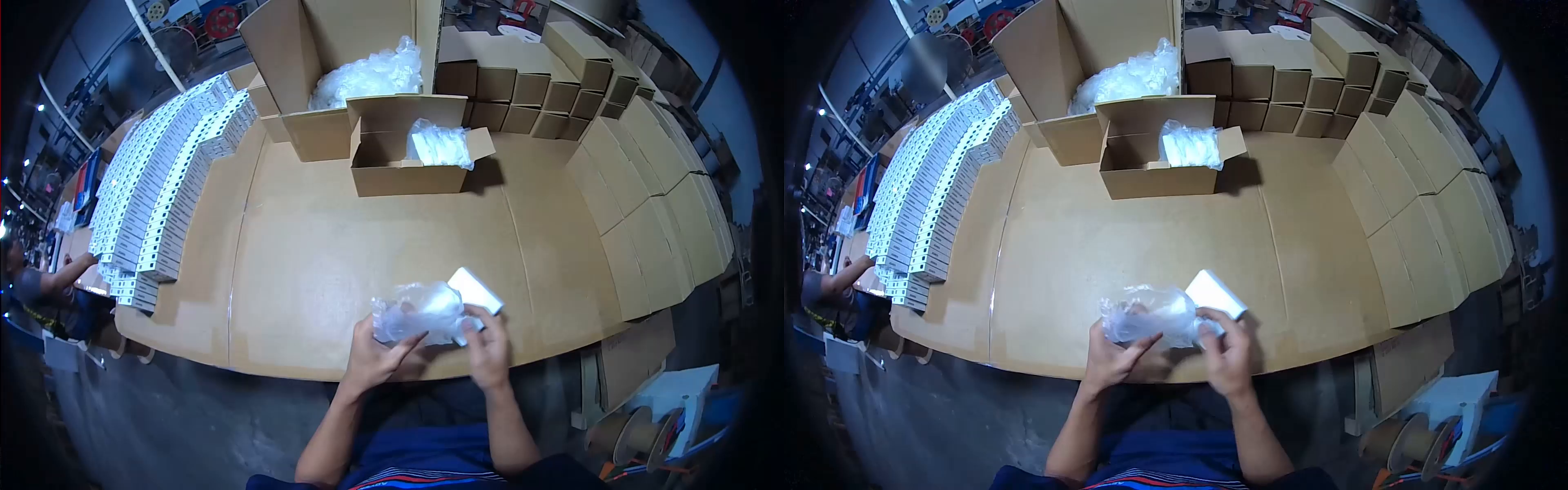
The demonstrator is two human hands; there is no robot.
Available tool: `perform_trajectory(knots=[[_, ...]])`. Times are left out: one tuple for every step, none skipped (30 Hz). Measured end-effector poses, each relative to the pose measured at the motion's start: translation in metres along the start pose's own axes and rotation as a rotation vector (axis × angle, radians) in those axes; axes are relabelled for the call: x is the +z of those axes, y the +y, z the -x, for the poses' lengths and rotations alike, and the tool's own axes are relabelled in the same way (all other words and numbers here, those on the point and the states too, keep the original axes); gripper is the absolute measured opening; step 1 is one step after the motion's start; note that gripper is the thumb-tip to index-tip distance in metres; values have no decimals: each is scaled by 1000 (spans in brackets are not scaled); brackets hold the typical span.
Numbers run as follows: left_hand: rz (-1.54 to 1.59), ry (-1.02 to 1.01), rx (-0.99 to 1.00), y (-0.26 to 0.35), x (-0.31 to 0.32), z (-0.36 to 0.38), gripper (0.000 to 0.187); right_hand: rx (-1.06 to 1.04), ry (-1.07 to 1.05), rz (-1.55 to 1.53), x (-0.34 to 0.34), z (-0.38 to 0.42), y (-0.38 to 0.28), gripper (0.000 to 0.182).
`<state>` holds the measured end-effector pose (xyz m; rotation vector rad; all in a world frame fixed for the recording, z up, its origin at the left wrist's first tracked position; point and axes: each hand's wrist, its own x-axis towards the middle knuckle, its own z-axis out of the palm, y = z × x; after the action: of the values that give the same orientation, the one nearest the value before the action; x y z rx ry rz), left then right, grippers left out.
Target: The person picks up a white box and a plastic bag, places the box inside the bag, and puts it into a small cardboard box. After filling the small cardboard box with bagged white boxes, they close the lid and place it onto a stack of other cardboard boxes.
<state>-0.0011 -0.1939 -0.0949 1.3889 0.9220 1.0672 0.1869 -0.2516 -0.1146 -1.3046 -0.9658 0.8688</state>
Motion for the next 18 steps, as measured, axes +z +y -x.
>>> perform_trajectory(knots=[[-42, -41, 27, -2, -3, 2, 35, 29, -21, 40, -15, -7, -3, 24], [-84, -83, 52, -3, -5, 4, 34, -75, 41, 62, -21, -16, -3, 28], [-89, -108, 54, -6, -7, 5, 34, -30, 97, -39, -26, -20, -12, 31], [-92, -136, 56, -9, -7, 5, 35, -172, 81, -11, -34, -29, -17, 40], [-94, -169, 60, -11, -6, 5, 35, -311, 109, -8, -35, -38, -19, 55], [-103, -174, 65, -9, -5, 6, 35, -303, 47, -83, -35, -41, -38, 59], [-111, -179, 73, -5, -2, 7, 36, -296, -15, -156, -34, -43, -60, 63], [-119, -183, 86, -3, 0, 6, 36, -350, -45, -153, -34, -49, -64, 61], [-102, -189, 74, -1, 3, 6, 36, -402, -76, -152, -35, -54, -68, 58], [-86, -193, 60, 0, 4, 7, 36, -453, -109, -151, -32, -58, -74, 56], [-71, -194, 48, 1, 5, 7, 36, -428, -117, -226, -22, -59, -84, 48], [-80, -198, 46, 0, 5, 8, 36, -436, -160, -260, -14, -60, -87, 46], [-89, -201, 42, -3, 5, 8, 36, -442, -203, -295, -8, -60, -88, 45], [-97, -204, 38, -4, 5, 10, 36, -425, -227, -288, -2, -61, -83, 42], [-112, -213, 12, -4, 4, 11, 37, -403, -259, -293, 2, -60, -80, 42], [-127, -219, -13, -4, 2, 12, 37, -382, -293, -298, 5, -59, -77, 42], [-142, -223, -38, -4, 0, 14, 38, -361, -329, -304, 7, -58, -76, 42], [-109, -200, -26, -7, 0, 15, 37, -349, -326, -284, 7, -57, -77, 39]])
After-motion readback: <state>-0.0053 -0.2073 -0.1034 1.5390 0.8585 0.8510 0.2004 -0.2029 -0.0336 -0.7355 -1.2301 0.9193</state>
